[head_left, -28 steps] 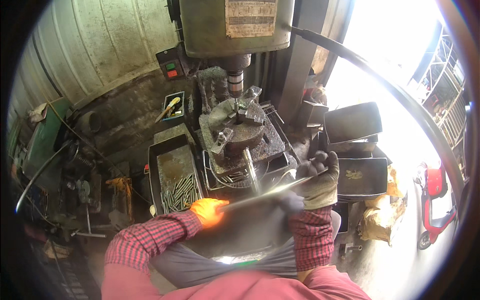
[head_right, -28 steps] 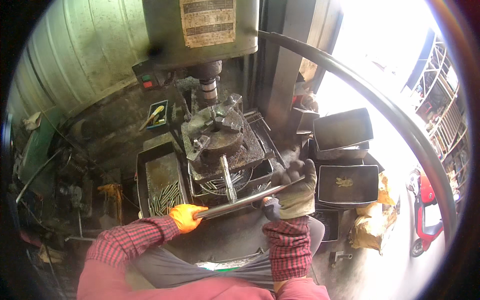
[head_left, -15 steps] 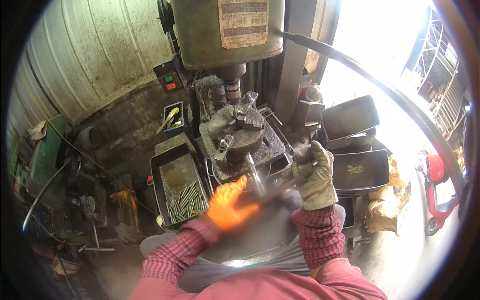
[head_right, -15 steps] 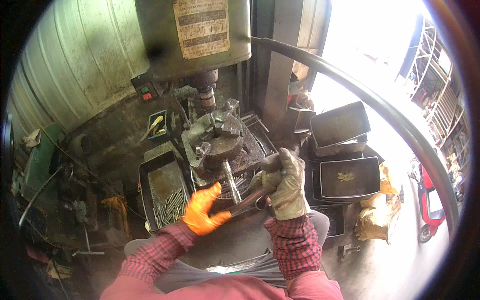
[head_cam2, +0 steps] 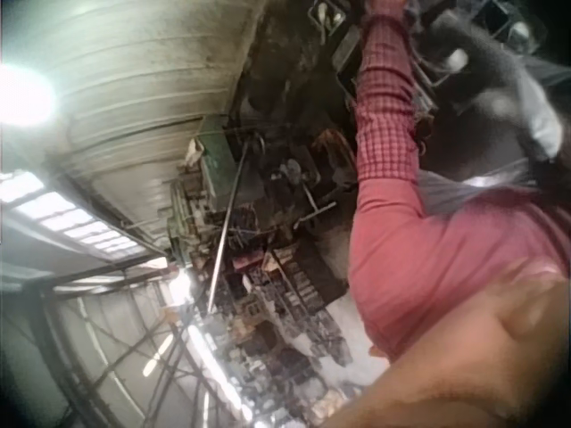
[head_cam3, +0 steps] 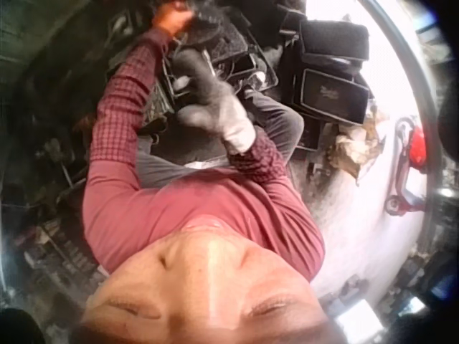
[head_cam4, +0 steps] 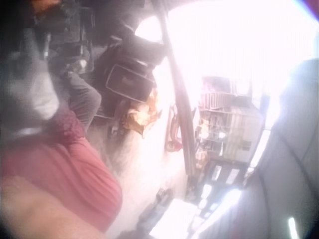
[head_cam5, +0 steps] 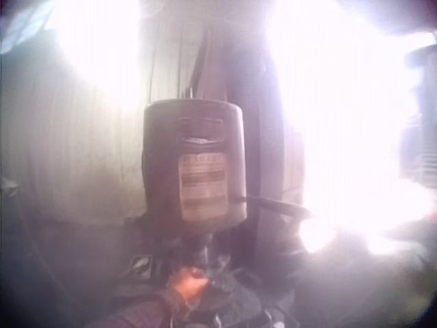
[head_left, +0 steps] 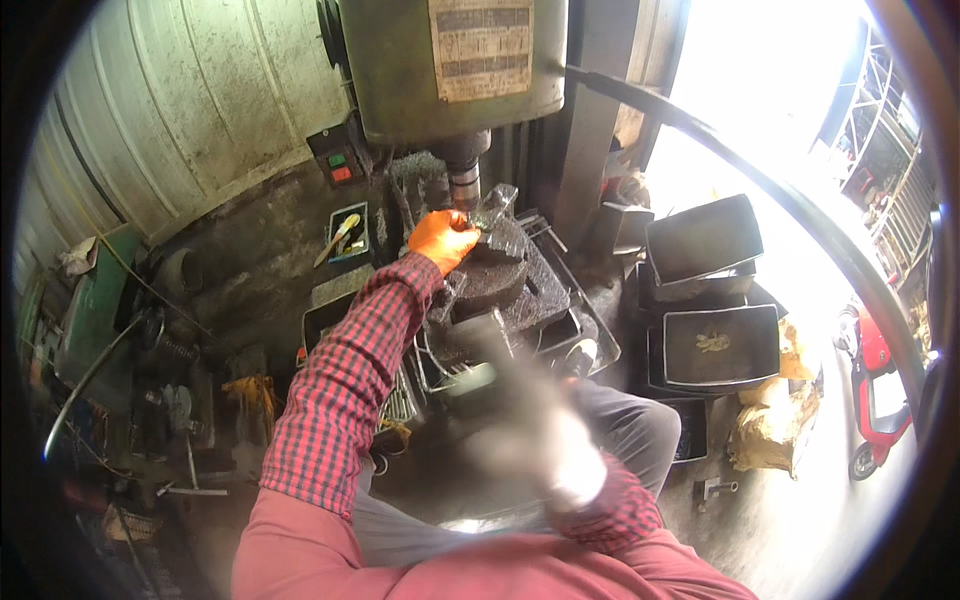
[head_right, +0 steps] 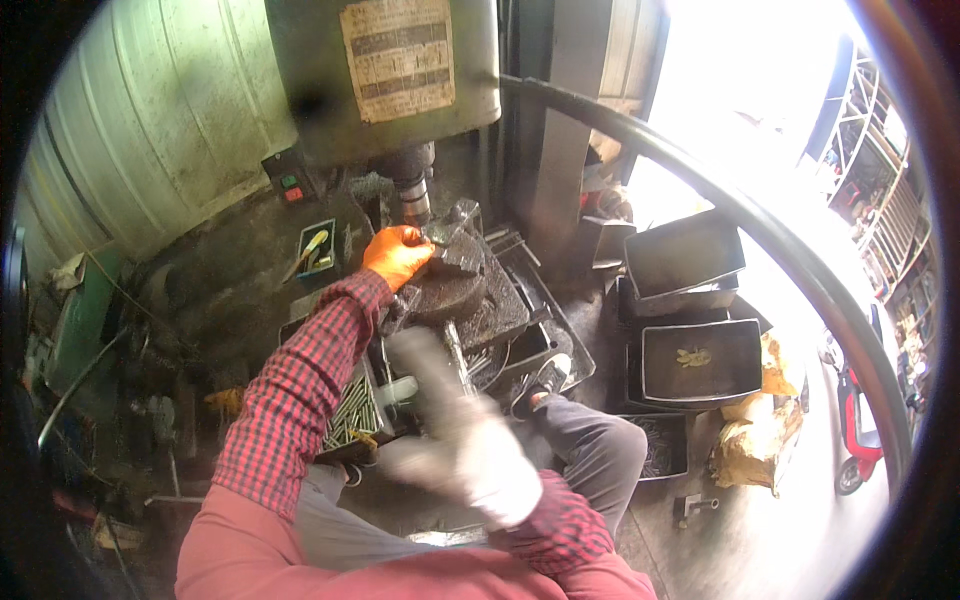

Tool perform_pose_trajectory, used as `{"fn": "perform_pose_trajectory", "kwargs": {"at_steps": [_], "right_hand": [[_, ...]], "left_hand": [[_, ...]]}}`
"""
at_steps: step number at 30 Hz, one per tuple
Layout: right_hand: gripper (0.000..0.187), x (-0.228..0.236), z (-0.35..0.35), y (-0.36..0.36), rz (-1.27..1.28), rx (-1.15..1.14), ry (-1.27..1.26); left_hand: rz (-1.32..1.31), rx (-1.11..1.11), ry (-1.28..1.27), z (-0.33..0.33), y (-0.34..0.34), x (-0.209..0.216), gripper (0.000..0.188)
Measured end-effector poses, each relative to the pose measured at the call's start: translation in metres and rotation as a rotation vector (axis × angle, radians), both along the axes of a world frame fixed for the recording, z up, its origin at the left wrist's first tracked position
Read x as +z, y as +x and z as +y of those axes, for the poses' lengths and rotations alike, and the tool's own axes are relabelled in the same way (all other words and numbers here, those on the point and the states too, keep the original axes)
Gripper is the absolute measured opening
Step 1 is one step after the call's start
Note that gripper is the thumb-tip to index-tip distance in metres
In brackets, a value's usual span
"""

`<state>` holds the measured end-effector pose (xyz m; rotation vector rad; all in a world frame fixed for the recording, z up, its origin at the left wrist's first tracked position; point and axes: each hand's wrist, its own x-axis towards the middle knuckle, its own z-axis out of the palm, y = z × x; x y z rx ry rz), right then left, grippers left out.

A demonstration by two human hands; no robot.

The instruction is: The person operates a drill press in a workshop, repeatedly picking small metal rods from a tray, placing them into the chuck, and using a lever to lower the drill. The person wears gloves and works in a repetitive cycle, handling each rod individually.

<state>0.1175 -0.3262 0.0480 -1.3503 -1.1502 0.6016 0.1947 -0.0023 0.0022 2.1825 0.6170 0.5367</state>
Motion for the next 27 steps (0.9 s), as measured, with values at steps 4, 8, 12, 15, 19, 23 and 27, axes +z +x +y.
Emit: {"fn": "perform_pose_trajectory", "kwargs": {"at_steps": [4,8,12,15,19,23,27], "right_hand": [[0.104,-0.095,0.03,-0.044,0.221,0.181,-0.063],[0.075,-0.162,-0.002,0.018,0.064,-0.243,-0.698],[0.052,-0.101,-0.043,0.055,-0.044,-0.51,-0.14],[0.056,-0.043,-0.024,-0.002,-0.069,-0.414,-0.044],[0.061,-0.048,0.007,-0.022,-0.639,0.177,-0.209],[0.05,-0.088,-0.049,0.026,-0.44,0.047,-0.503],[0.049,-0.082,-0.109,0.044,-0.267,-0.121,-0.464]], "left_hand": [[0.023,-0.042,0.043,0.004,0.0,0.003,0.024],[0.033,-0.042,-0.027,0.008,0.002,0.0,0.024],[0.005,-0.032,0.061,0.008,0.001,-0.002,0.022],[-0.02,-0.029,-0.008,0.01,0.002,-0.004,0.021],[-0.065,-0.051,-0.073,0.014,0.001,-0.008,0.021],[-0.087,-0.022,-0.19,0.017,0.002,-0.011,0.015],[-0.512,-0.036,-0.573,0.027,-0.009,-0.01,0.012]]}}
